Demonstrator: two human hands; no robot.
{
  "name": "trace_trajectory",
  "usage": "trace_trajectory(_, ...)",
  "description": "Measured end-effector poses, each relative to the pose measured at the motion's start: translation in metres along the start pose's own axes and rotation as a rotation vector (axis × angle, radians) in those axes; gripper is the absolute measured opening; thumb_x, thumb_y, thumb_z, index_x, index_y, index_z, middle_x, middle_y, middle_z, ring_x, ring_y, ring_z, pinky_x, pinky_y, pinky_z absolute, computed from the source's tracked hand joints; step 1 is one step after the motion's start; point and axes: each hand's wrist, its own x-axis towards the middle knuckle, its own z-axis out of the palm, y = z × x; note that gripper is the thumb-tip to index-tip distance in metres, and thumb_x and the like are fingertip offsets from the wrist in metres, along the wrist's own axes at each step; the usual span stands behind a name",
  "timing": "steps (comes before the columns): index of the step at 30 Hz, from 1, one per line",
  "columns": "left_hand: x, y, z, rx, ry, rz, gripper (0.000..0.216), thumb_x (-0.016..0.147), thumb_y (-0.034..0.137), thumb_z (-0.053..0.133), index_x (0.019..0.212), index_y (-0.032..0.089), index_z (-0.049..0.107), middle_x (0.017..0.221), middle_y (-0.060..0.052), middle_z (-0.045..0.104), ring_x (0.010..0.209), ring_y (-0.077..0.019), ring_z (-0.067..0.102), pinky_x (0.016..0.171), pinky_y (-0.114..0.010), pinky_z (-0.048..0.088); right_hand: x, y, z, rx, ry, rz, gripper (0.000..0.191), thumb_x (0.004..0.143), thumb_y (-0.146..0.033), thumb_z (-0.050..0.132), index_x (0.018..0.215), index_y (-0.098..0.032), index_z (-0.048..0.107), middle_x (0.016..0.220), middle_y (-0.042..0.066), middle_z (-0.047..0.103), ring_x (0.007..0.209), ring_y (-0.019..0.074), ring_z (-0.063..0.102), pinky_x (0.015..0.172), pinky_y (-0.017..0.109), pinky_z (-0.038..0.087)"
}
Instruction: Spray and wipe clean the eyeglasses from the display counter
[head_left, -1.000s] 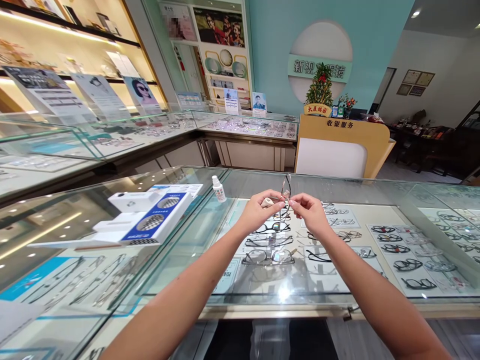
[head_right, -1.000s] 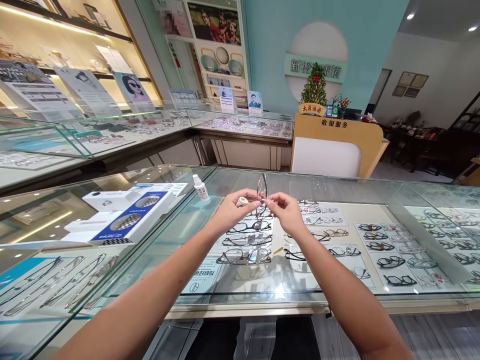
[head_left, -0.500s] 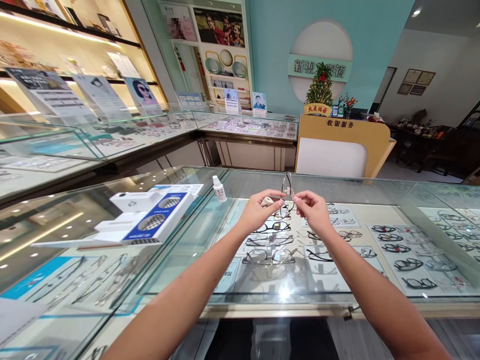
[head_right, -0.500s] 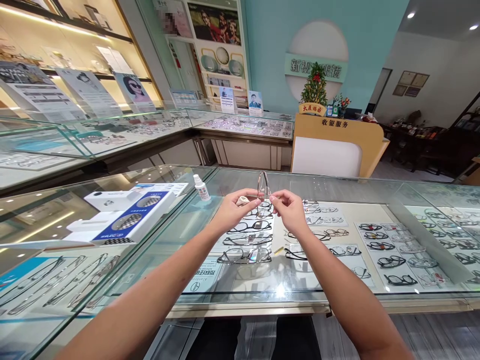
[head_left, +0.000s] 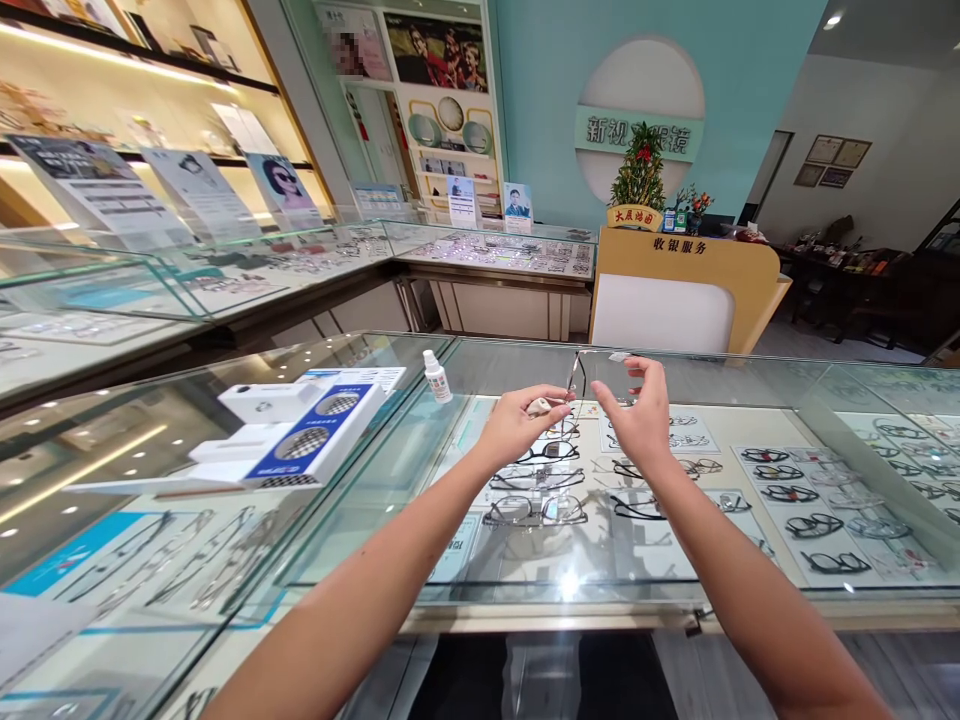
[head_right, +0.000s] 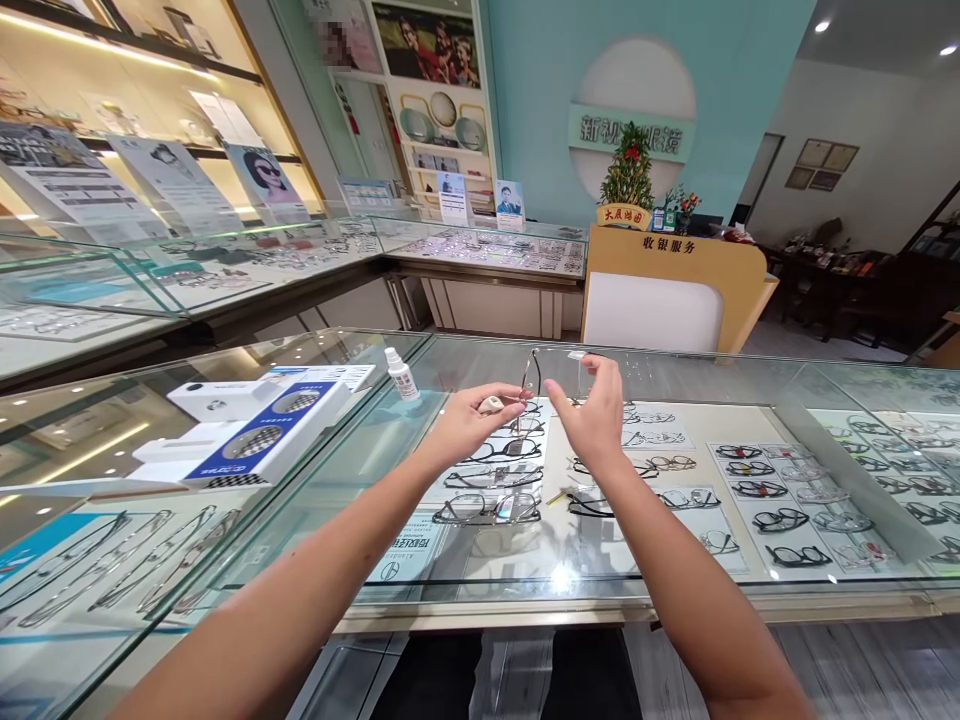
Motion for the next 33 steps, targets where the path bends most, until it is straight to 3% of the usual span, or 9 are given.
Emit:
trace_trajectory(2, -0.001, -0.001, 0.001, -0.005, -0.016, -0.008, 0.051, 0.08, 0.062, 0.081, 0.107, 0.019, 0.083, 0.11, -0.013, 0.084, 0.094, -0.0269, 0.077, 0.086, -0.038, 0.063, -0.003, 0.003, 0.004, -0.058, -0.017, -0.095, 0.053, 0.083, -0.051, 0.082, 0.121, -0.022, 0.058, 0.133, 0.018, 0.066, 0.129, 0.034, 0.062, 0.103, 0.052, 0.056)
trace_trajectory(5, -0.002, 0.0, 0.003, -0.004, -0.031, -0.015, 0.049, 0.082, 0.06, 0.08, 0.108, 0.019, 0.083, 0.11, -0.012, 0.084, 0.088, -0.0245, 0.076, 0.083, -0.037, 0.062, -0.007, 0.007, 0.007, -0.109, -0.025, -0.155, 0.056, 0.084, -0.048, 0.082, 0.126, -0.022, 0.057, 0.137, 0.019, 0.061, 0.134, 0.0353, 0.058, 0.111, 0.057, 0.052)
trace_trajectory(9, -0.002, -0.001, 0.003, -0.01, -0.029, -0.026, 0.049, 0.082, 0.06, 0.08, 0.107, 0.018, 0.083, 0.112, -0.013, 0.083, 0.082, -0.0218, 0.074, 0.078, -0.036, 0.061, -0.008, 0.009, 0.006, -0.159, -0.031, -0.196, 0.053, 0.087, -0.038, 0.075, 0.134, -0.022, 0.054, 0.14, 0.019, 0.06, 0.134, 0.0348, 0.057, 0.113, 0.058, 0.05)
trace_trajectory(19, 0.002, -0.001, -0.002, -0.079, 0.043, -0.055, 0.049, 0.074, 0.061, 0.086, 0.099, 0.019, 0.083, 0.112, -0.012, 0.084, 0.094, -0.025, 0.076, 0.083, -0.036, 0.06, -0.007, 0.009, 0.007, -0.254, -0.05, -0.187, 0.06, 0.082, -0.02, 0.057, 0.142, -0.021, 0.054, 0.141, 0.017, 0.062, 0.131, 0.0361, 0.054, 0.112, 0.056, 0.045)
trace_trajectory(26, 0.009, -0.005, -0.009, -0.151, 0.174, -0.037, 0.053, 0.071, 0.064, 0.088, 0.098, 0.018, 0.083, 0.111, -0.014, 0.084, 0.093, -0.024, 0.075, 0.085, -0.036, 0.058, -0.009, 0.014, 0.008, -0.305, -0.106, -0.086, 0.062, 0.077, -0.018, 0.059, 0.139, -0.024, 0.055, 0.142, 0.018, 0.057, 0.135, 0.04, 0.045, 0.11, 0.06, 0.043)
trace_trajectory(30, 0.008, -0.003, -0.009, -0.123, 0.16, -0.02, 0.05, 0.073, 0.062, 0.088, 0.097, 0.019, 0.082, 0.115, -0.014, 0.083, 0.097, -0.0249, 0.075, 0.088, -0.037, 0.059, -0.01, 0.01, 0.008, -0.326, -0.151, -0.094, 0.059, 0.079, -0.022, 0.064, 0.138, -0.022, 0.058, 0.147, 0.019, 0.054, 0.14, 0.0417, 0.043, 0.113, 0.063, 0.041)
trace_trajectory(33, 0.006, -0.002, -0.006, -0.093, 0.117, 0.053, 0.043, 0.074, 0.059, 0.087, 0.091, 0.02, 0.082, 0.118, -0.014, 0.08, 0.11, -0.0284, 0.074, 0.095, -0.04, 0.06, -0.014, 0.003, 0.008, -0.262, -0.275, -0.178, 0.052, 0.087, -0.034, 0.069, 0.137, -0.023, 0.062, 0.145, 0.017, 0.06, 0.138, 0.0392, 0.048, 0.113, 0.059, 0.044)
